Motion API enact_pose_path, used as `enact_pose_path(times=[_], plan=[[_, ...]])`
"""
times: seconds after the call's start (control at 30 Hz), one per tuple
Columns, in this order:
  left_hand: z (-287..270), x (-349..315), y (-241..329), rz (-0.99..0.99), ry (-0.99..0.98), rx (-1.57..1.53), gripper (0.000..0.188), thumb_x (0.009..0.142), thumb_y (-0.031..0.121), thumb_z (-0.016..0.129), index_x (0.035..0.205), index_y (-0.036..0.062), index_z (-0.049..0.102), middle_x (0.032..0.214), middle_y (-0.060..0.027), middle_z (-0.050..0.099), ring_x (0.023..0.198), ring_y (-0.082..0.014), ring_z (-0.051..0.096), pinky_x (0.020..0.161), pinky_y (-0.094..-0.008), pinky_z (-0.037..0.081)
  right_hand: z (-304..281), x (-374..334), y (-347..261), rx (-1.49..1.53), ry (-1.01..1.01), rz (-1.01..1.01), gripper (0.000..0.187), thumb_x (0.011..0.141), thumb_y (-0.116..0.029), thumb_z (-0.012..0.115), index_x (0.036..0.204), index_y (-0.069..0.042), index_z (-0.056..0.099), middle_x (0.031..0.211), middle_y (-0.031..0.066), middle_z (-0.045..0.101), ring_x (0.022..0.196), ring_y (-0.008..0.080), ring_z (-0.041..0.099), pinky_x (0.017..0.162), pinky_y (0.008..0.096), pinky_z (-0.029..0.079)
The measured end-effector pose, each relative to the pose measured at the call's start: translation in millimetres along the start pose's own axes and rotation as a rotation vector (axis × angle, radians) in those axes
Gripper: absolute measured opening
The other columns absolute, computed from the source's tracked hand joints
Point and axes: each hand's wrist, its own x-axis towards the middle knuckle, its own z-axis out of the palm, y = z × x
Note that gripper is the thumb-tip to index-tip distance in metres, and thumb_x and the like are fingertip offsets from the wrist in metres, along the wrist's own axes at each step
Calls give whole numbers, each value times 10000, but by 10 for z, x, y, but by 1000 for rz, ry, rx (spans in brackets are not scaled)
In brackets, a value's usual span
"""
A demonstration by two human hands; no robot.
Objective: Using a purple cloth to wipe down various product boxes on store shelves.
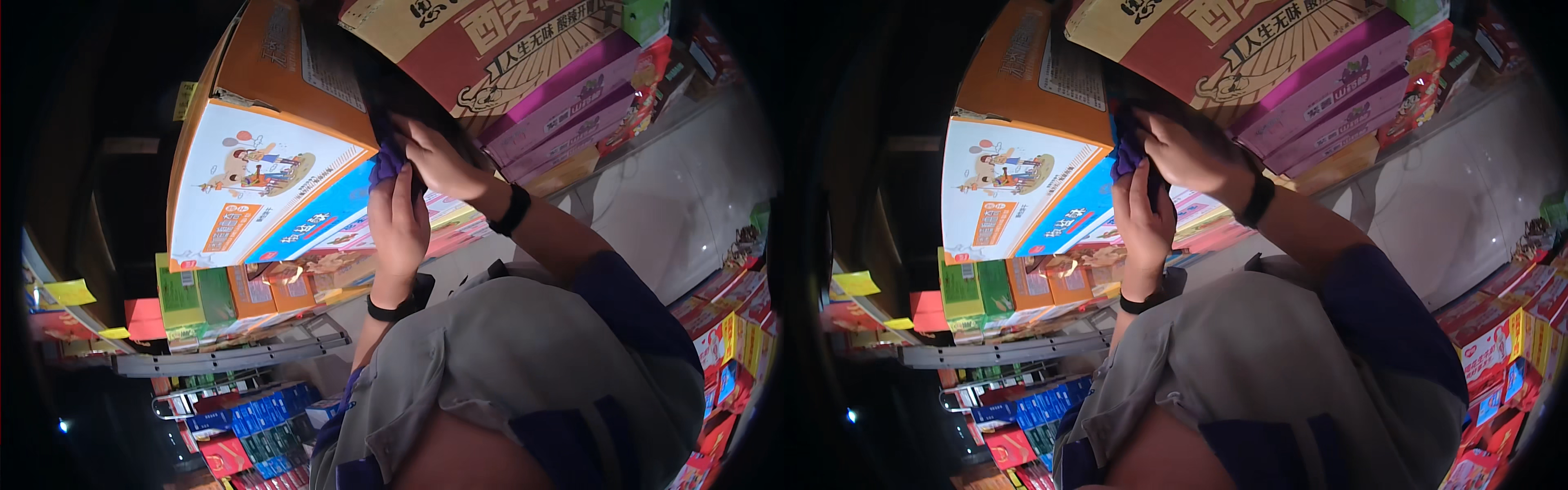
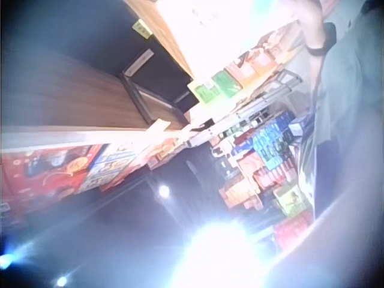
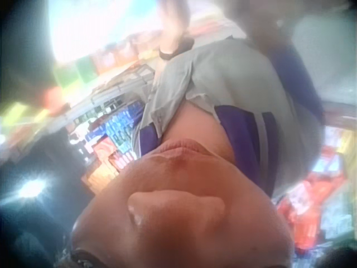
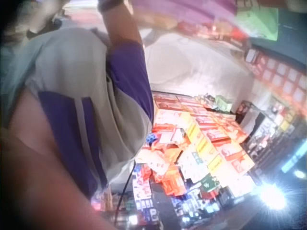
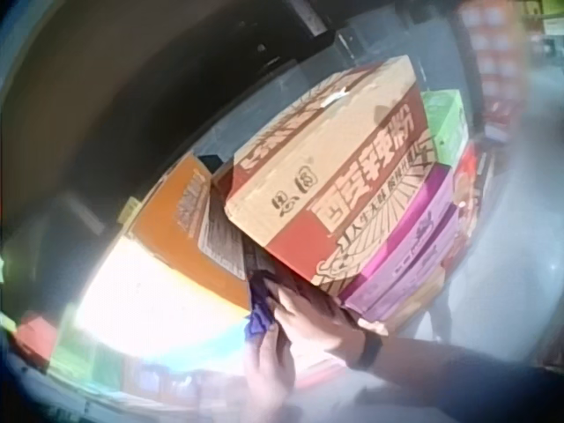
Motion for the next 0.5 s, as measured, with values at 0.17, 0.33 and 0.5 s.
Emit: enact_pose_path(times=[0.17,0.33,0.5], plan=[[54,303,255,-96,-69,175,380,828,-10,674,1199,-7,593,1091,-190,589,952,-375,588,827,-418,489,-146,567,668,-888,-116,-403,437,956,-153,480,1360,14,478,1454,225,424,1348,340,414,1087,373,384],[92,83,122,-112,-45,235,352,842,-21,644,1189,0,591,1056,-185,584,929,-374,576,802,-429,480,17,637,287,-73,-76,177,474,1019,-216,428,1452,-27,394,1515,215,350,1413,301,336,1137,330,297],[193,-273,82,-214,-26,120,362,838,-45,613,1185,-31,513,1023,-233,577,905,-408,570,787,-446,474,31,199,242,-268,27,190,474,1002,-163,444,1451,-23,387,1455,243,423,1367,365,397,1119,377,318]])
